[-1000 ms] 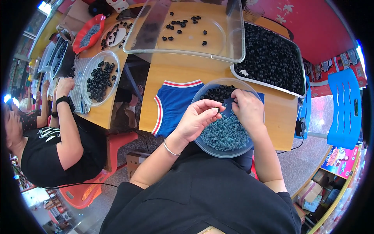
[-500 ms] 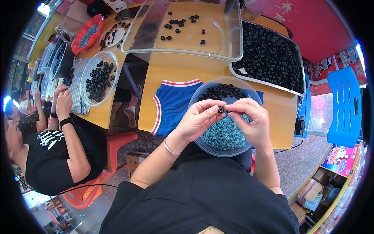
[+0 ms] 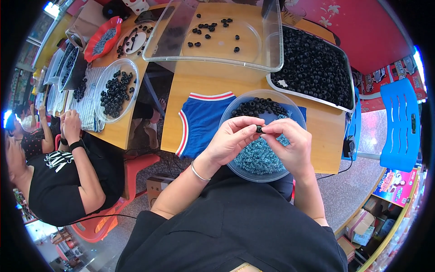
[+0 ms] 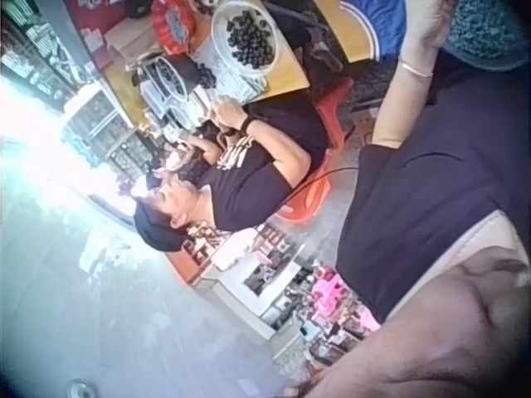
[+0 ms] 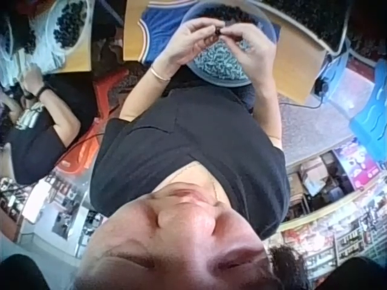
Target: The person assembles parts by taking black plastic pieces and small inserts from a bowl, inserting the small inserts into the black plastic pieces by hand, and placing the assembled pieces into a clear plastic container.
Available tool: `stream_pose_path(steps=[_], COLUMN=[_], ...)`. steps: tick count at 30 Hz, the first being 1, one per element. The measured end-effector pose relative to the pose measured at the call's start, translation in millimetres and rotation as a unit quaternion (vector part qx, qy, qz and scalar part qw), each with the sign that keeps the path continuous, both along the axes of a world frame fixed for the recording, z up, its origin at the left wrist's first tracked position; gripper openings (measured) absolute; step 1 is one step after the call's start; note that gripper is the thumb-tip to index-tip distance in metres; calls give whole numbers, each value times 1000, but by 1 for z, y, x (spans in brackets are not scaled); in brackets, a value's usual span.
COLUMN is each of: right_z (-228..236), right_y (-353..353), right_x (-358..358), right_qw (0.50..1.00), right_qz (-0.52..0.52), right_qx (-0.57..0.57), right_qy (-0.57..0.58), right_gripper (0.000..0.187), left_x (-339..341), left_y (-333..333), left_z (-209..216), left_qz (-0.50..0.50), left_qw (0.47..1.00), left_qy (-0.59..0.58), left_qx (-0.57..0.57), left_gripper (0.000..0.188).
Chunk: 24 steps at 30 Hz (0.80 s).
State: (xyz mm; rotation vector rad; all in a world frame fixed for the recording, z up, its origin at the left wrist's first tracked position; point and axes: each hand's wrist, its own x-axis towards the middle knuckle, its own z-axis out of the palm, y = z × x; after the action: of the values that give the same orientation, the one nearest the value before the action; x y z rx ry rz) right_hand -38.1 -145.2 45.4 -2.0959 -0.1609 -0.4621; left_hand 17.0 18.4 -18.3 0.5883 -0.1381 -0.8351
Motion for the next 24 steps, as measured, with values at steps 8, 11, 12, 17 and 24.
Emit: stream_pose_path(steps=[8,11,12,17,24], right_z=[-1,-2,-3,-5,1], right_y=[1,2,2,-1,2], right_x=[1,0,0,-1,-2], right_qw=[999,999,999,999,994], right_qz=[2,4,4,16,17], right_qx=[-40,-33,-33,14,39], right_qy=[-15,-8,-8,35,103], right_gripper=[15,15,15,15,26], left_x=[1,1,1,2,4], left_y=[-1,0,0,0,3], left_z=[0,-1,-1,-4,-1], left_qz=[11,14,16,12,-20], left_qw=[1000,999,999,1000,1000], left_qy=[-27,-38,-30,-25,8], left_qx=[7,16,20,11,14], left_gripper=[22,22,20,14,11])
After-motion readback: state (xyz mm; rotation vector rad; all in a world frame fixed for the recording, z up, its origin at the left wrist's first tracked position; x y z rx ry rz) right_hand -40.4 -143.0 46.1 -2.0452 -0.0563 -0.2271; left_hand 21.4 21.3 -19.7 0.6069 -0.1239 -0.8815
